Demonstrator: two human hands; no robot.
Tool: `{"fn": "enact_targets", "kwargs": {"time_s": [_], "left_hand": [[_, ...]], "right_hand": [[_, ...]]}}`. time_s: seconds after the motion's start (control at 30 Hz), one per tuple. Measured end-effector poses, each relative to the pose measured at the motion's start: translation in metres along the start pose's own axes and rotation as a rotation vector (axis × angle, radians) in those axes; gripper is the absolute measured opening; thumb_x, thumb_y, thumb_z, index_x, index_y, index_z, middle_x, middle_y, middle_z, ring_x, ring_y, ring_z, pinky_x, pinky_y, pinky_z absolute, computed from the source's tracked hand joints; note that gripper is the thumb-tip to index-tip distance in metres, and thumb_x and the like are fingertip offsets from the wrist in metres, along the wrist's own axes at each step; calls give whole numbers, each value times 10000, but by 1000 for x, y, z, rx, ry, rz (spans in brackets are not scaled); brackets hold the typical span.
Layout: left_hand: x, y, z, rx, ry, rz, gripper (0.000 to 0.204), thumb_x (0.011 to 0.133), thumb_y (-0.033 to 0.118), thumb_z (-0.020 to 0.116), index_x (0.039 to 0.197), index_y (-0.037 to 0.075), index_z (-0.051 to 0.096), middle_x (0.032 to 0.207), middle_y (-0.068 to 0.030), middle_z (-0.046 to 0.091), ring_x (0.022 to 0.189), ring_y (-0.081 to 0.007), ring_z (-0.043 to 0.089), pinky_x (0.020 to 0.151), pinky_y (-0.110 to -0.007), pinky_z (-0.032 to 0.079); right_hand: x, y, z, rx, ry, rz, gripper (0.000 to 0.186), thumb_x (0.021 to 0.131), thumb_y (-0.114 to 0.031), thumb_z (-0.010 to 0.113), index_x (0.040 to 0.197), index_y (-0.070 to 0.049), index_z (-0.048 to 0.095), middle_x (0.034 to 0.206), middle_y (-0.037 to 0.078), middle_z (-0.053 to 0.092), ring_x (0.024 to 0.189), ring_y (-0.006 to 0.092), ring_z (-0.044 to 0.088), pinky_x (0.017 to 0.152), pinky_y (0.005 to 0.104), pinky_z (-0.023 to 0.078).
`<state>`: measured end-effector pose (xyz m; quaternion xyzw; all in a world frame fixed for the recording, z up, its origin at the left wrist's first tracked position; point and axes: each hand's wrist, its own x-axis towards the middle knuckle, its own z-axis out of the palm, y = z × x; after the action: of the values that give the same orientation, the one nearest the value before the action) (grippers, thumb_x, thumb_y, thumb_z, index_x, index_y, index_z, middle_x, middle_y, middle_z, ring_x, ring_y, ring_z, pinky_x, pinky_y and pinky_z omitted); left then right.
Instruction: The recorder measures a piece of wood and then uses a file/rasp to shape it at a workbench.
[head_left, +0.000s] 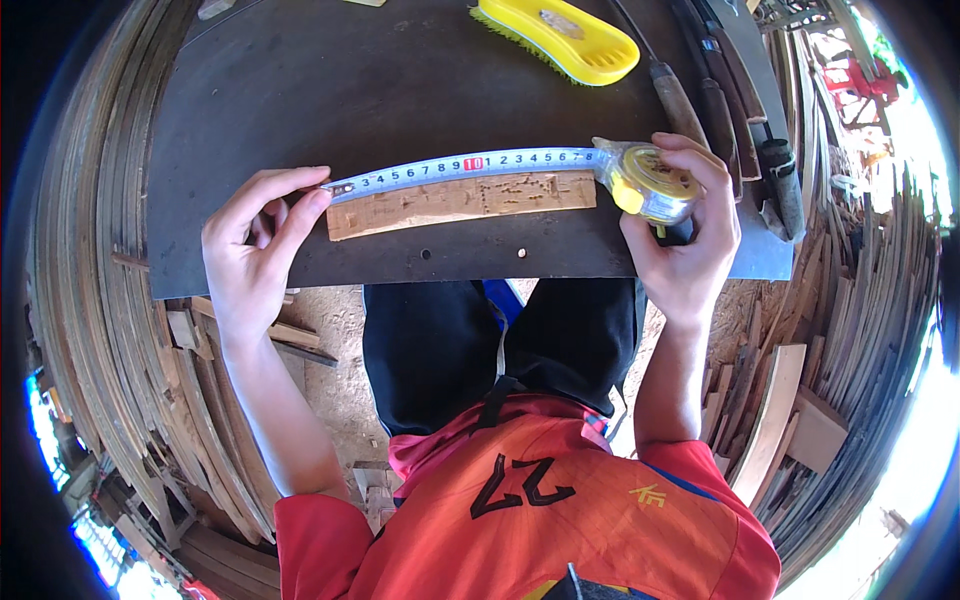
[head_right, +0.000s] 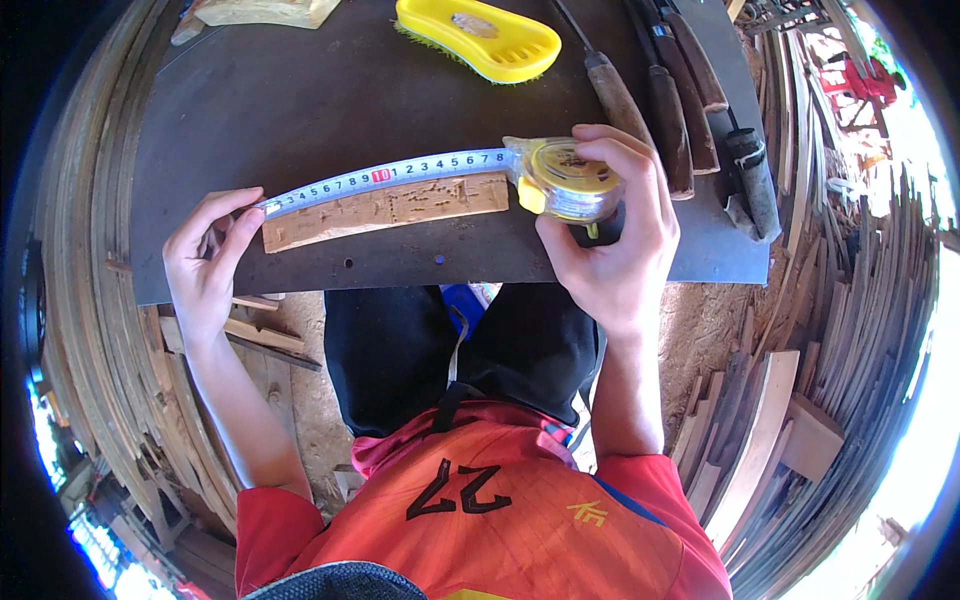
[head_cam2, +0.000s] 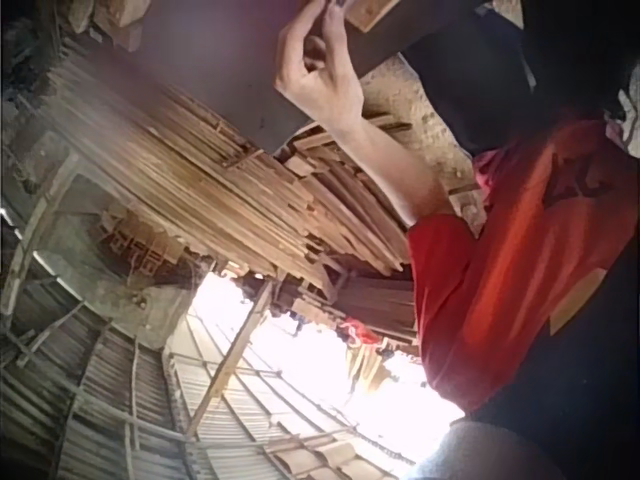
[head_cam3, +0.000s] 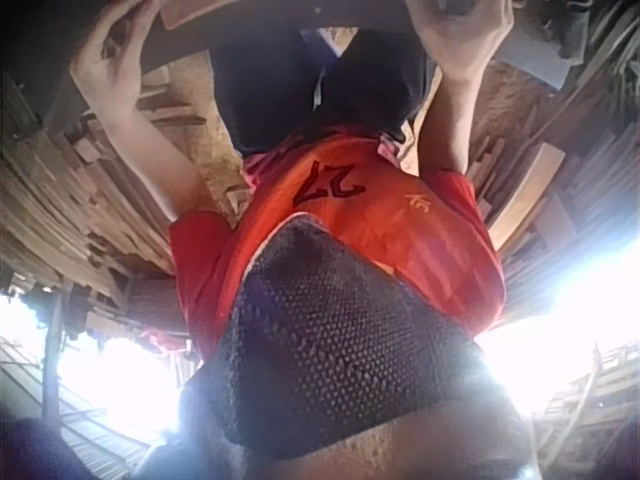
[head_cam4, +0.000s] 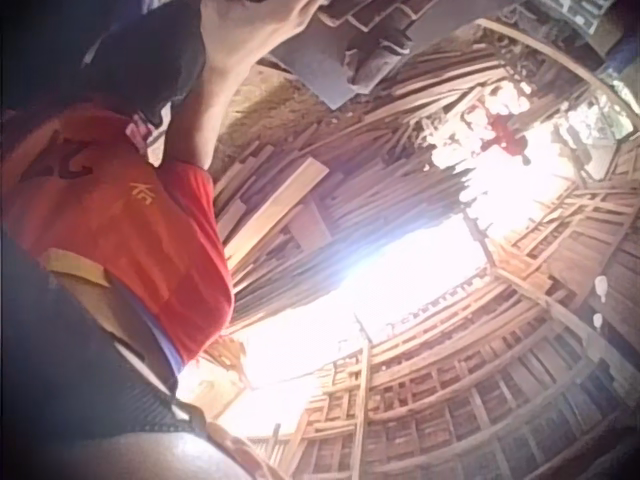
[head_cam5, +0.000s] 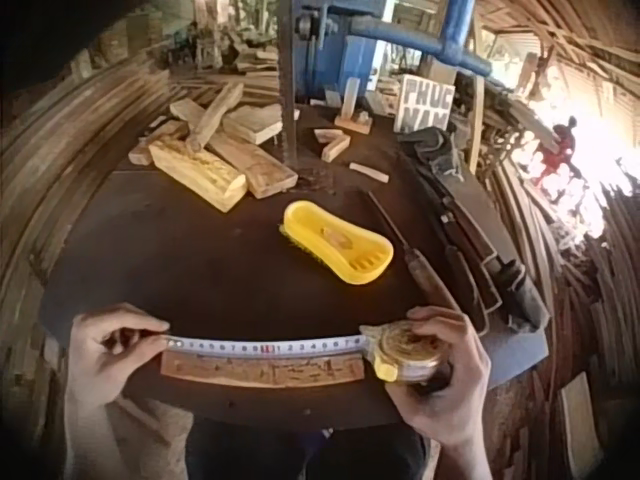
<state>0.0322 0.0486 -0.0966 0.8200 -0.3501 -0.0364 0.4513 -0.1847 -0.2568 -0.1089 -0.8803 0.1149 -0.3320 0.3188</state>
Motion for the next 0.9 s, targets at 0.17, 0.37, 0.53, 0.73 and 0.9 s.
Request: {"fn": "enact_targets", "kwargs": {"time_s": [0.17, 0.37, 0.53, 0.73, 0.9], "left_hand": [[0, -2, 0, 23, -4, 6, 167, 920, 114, 807, 1086, 96, 814, 982, -5, 769, 650, -34, 486, 532, -194, 312], [0, -2, 0, 44, -10, 3, 167, 924, 131, 806, 1089, 103, 816, 995, -9, 773, 657, -35, 490, 532, -194, 314], [0, 1, 0, 32, -1, 5, 181, 916, 112, 809, 1097, 97, 814, 1000, -8, 771, 672, -36, 485, 548, -191, 317], [-1, -3, -1, 23, 1, 14, 186, 915, 94, 807, 1100, 83, 811, 1017, -9, 767, 667, -31, 467, 554, -193, 310], [0, -6, 1, 9, -7, 24, 180, 924, 103, 802, 1102, 80, 809, 1014, -9, 766, 657, -30, 459, 548, -197, 297]], "right_hand": [[1, -1, 1, -30, 4, 11, 535, 717, 87, 700, 1234, 15, 580, 1306, 200, 649, 1143, 242, 691, 1002, 355, 548], [0, -2, 0, -45, 2, 7, 534, 716, 87, 709, 1229, 14, 580, 1301, 200, 651, 1134, 241, 694, 998, 357, 554], [0, -1, 1, -31, 3, 11, 546, 701, 89, 741, 1216, 5, 579, 1296, 194, 651, 1132, 241, 692, 995, 357, 556], [1, -2, 0, -37, 2, -4, 547, 700, 74, 787, 1195, -17, 573, 1279, 174, 650, 1140, 241, 684, 976, 357, 565], [0, -2, -1, -51, 0, 2, 539, 711, 44, 827, 1179, -39, 572, 1272, 163, 645, 1144, 245, 677, 976, 353, 562]]}}
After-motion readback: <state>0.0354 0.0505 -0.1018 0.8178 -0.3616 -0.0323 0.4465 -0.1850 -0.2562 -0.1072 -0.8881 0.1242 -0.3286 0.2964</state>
